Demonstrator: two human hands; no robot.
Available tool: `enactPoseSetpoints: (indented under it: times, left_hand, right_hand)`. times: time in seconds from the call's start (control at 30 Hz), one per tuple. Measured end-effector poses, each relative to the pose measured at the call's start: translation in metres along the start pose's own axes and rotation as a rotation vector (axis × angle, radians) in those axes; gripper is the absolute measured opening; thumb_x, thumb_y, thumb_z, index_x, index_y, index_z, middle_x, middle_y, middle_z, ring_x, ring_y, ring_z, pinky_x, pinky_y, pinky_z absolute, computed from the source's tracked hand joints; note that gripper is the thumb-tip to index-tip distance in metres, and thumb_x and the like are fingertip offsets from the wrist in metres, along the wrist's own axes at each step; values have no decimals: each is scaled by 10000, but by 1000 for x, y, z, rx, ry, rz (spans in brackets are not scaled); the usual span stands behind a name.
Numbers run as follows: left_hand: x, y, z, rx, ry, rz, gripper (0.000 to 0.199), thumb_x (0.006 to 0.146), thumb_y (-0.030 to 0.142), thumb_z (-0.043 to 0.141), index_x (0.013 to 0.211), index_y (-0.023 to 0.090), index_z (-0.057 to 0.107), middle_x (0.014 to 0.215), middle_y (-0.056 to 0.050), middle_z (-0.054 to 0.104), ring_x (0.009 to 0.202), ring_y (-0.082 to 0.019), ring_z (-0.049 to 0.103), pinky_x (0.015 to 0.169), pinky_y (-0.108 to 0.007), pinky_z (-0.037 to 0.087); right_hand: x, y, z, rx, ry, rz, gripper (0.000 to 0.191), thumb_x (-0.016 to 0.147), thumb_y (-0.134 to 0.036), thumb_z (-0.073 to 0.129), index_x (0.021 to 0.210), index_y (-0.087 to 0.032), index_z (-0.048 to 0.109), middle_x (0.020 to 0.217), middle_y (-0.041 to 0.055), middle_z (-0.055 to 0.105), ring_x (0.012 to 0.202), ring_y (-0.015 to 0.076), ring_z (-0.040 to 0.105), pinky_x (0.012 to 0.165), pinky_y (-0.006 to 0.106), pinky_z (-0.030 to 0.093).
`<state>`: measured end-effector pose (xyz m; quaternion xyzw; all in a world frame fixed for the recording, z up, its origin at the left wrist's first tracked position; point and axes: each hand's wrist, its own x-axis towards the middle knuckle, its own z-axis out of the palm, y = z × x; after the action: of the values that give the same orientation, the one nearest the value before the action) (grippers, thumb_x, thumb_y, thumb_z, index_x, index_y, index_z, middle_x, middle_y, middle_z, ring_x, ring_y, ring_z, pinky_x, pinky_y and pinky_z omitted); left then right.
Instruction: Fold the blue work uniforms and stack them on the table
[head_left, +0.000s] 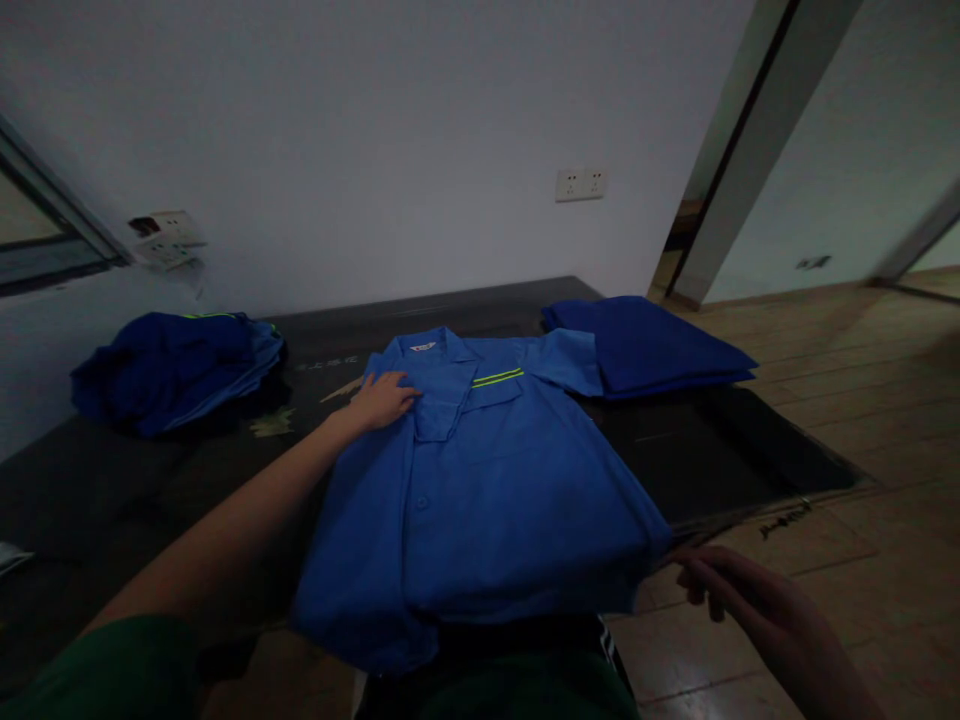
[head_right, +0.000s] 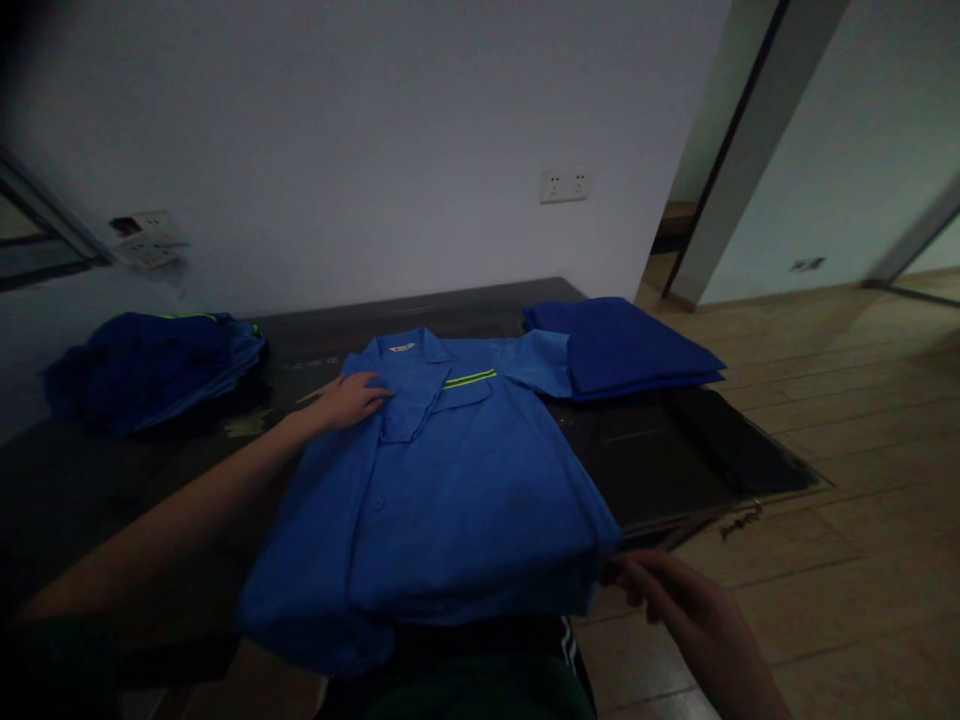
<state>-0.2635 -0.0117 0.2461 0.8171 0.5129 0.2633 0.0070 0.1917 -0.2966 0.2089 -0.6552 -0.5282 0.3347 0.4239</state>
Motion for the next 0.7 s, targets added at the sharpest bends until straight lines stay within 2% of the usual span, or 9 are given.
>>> enactPoseSetpoints:
  times: [0.07, 0.13, 0.2, 0.27, 0.37, 0.43, 0.5, 0.57, 0.7]
  left_hand:
    - [24, 39, 2, 67, -98, 89, 142, 795, 161, 653, 929, 152, 701, 1082, -112, 667, 1116, -267, 568, 1086, -531, 314]
    - [48, 89, 16, 93, -176, 191, 280, 809, 117, 620, 1082, 154, 672, 1170, -109, 640, 1116, -255, 567, 1055, -458, 377]
    - [68, 142, 42, 92, -218, 285, 340, 862, 173, 579, 1199, 168, 620, 1215, -100, 625, 1117, -244, 568, 1007, -389, 429]
    - [81, 192, 72, 92, -220, 333, 399, 888, 246, 559, 1279, 163, 565, 1265, -116, 594, 1141, -263, 550, 987, -390, 440]
    - [92, 245, 113, 186, -208, 352, 492, 849, 212, 589, 1331, 165, 504, 1307, -130, 551, 1172, -281, 511, 963, -404, 436]
    - [99, 263, 129, 283, -200, 351, 485, 827, 133, 577, 1303, 197, 513, 1305, -107, 542, 1183, -257, 488, 965, -386, 413]
    - [107, 268, 137, 333, -197, 325, 400, 852, 93, 517, 1233, 211, 550, 1275, -92, 550, 1173, -236, 480, 964, -378, 397]
    - [114, 265, 141, 337, -201, 262, 320, 904, 96, 433, 1175, 193, 574, 1245, -107, 552, 1156, -241, 485, 942, -390, 405]
    - [116, 250, 148, 331, -221, 98, 326, 951, 101, 330, 1169, 160, 565, 1214, -148, 540, 1108, -262, 521, 868, -403, 447]
  right_hand:
    - [-9, 30, 2, 46, 71, 69, 393, 732, -595, 634, 874, -240, 722, 766, 87, 706, 641, 223, 652, 525, 311, 541]
    - [-13, 56, 15, 108, 132, 96, 422, 671, -577, 694, 919, -236, 705, 901, 107, 720, 794, 260, 687, 608, 333, 574]
    - [-17, 74, 36, 197, 166, 93, 489, 645, -562, 718, 1014, -242, 678, 1057, 123, 701, 958, 286, 673, 706, 359, 586]
    - [-21, 85, 61, 276, 193, 85, 575, 659, -560, 709, 1134, -248, 625, 1179, 131, 658, 1043, 287, 647, 779, 380, 579]
    - [-25, 95, 97, 328, 239, 109, 678, 666, -572, 703, 1228, -225, 551, 1218, 144, 631, 1058, 293, 639, 870, 419, 547]
    - [-24, 100, 112, 330, 240, 133, 694, 666, -575, 703, 1231, -205, 540, 1211, 149, 633, 1070, 306, 632, 917, 439, 519]
    - [-23, 104, 117, 312, 260, 150, 673, 671, -585, 692, 1202, -194, 557, 1225, 148, 628, 1105, 317, 612, 947, 443, 497]
    - [-22, 103, 114, 301, 274, 157, 634, 670, -594, 685, 1148, -189, 589, 1206, 136, 641, 1120, 319, 598, 954, 435, 488]
    - [-29, 88, 97, 375, 225, 192, 494, 704, -546, 684, 1044, -194, 619, 1065, 91, 693, 1030, 284, 633, 892, 396, 511]
